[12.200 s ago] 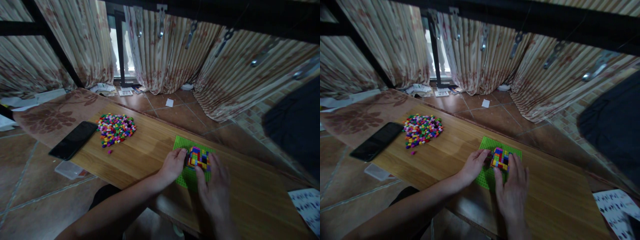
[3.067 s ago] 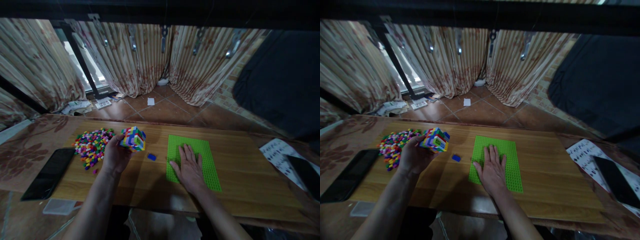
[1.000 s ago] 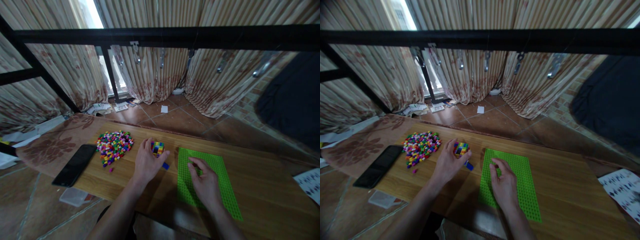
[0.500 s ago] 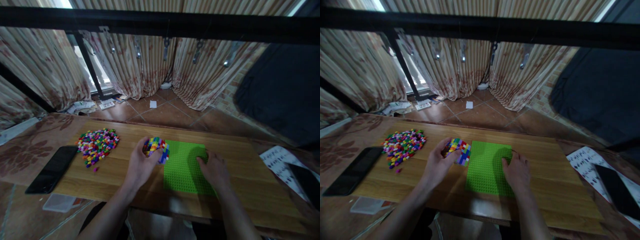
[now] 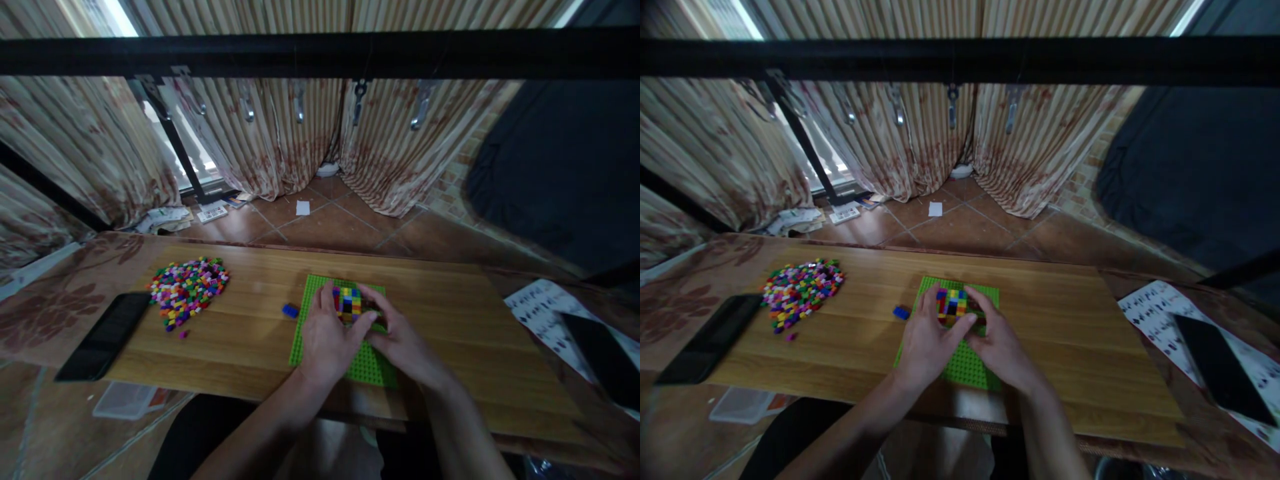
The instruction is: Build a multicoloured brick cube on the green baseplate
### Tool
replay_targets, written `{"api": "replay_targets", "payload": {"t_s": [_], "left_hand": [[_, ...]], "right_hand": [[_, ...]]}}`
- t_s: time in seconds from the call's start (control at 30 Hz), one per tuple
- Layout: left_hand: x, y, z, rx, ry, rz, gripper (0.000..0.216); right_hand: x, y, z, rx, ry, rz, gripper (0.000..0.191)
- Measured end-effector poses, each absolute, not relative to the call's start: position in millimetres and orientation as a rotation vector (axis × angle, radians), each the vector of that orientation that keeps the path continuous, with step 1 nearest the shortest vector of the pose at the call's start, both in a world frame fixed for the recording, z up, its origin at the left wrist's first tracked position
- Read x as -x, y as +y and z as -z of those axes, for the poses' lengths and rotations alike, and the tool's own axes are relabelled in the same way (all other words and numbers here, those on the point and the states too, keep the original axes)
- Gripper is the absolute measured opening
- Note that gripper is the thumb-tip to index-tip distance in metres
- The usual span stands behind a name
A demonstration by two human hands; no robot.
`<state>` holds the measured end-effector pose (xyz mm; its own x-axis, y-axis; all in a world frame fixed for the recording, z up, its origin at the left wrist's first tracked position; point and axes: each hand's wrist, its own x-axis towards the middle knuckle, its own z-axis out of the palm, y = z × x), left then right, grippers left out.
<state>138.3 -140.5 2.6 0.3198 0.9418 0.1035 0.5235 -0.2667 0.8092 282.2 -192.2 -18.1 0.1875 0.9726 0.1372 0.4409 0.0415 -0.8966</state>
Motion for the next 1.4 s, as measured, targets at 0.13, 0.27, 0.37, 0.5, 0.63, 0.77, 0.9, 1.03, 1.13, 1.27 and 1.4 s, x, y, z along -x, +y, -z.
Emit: {"api": "replay_targets", "payload": {"t_s": [0.13,0.27,0.37,0.5,0.63,0.77,0.9,1.03,1.13,1.27,1.4], "left_hand": [[-130,-147,-6,-1.927,1.233,-0.743,0.066],[-103,-128,4,-1.923,1.299,-0.784,0.053],[-80,-102,14,-1.922,1.389,-0.786,0.046],[-63,-82,23,-2.024,1.449,-0.732,0.050],[-63,-87,28,-2.154,1.402,-0.649,0.046],[-67,-98,31,-2.196,1.348,-0.662,0.039],[-67,-101,30,-2.197,1.324,-0.635,0.035],[-65,-101,30,-2.212,1.323,-0.612,0.037],[-65,-101,31,-2.219,1.326,-0.607,0.035],[-65,-101,32,-2.228,1.322,-0.617,0.036],[-65,-101,33,-2.222,1.325,-0.613,0.039]], "right_hand": [[-278,-193,17,1.591,-1.356,-0.858,0.081],[-277,-188,21,1.752,-1.286,-0.787,0.090],[-277,-185,21,1.750,-1.360,-0.717,0.086],[-277,-183,23,1.766,-1.364,-0.738,0.077],[-280,-185,27,1.773,-1.307,-0.803,0.073],[-284,-189,25,1.775,-1.319,-0.795,0.077],[-283,-191,21,1.789,-1.334,-0.798,0.077],[-279,-190,21,1.796,-1.335,-0.772,0.075],[-277,-190,23,1.810,-1.320,-0.766,0.075],[-278,-192,24,1.826,-1.287,-0.761,0.076],[-279,-194,25,1.820,-1.295,-0.770,0.077]]}}
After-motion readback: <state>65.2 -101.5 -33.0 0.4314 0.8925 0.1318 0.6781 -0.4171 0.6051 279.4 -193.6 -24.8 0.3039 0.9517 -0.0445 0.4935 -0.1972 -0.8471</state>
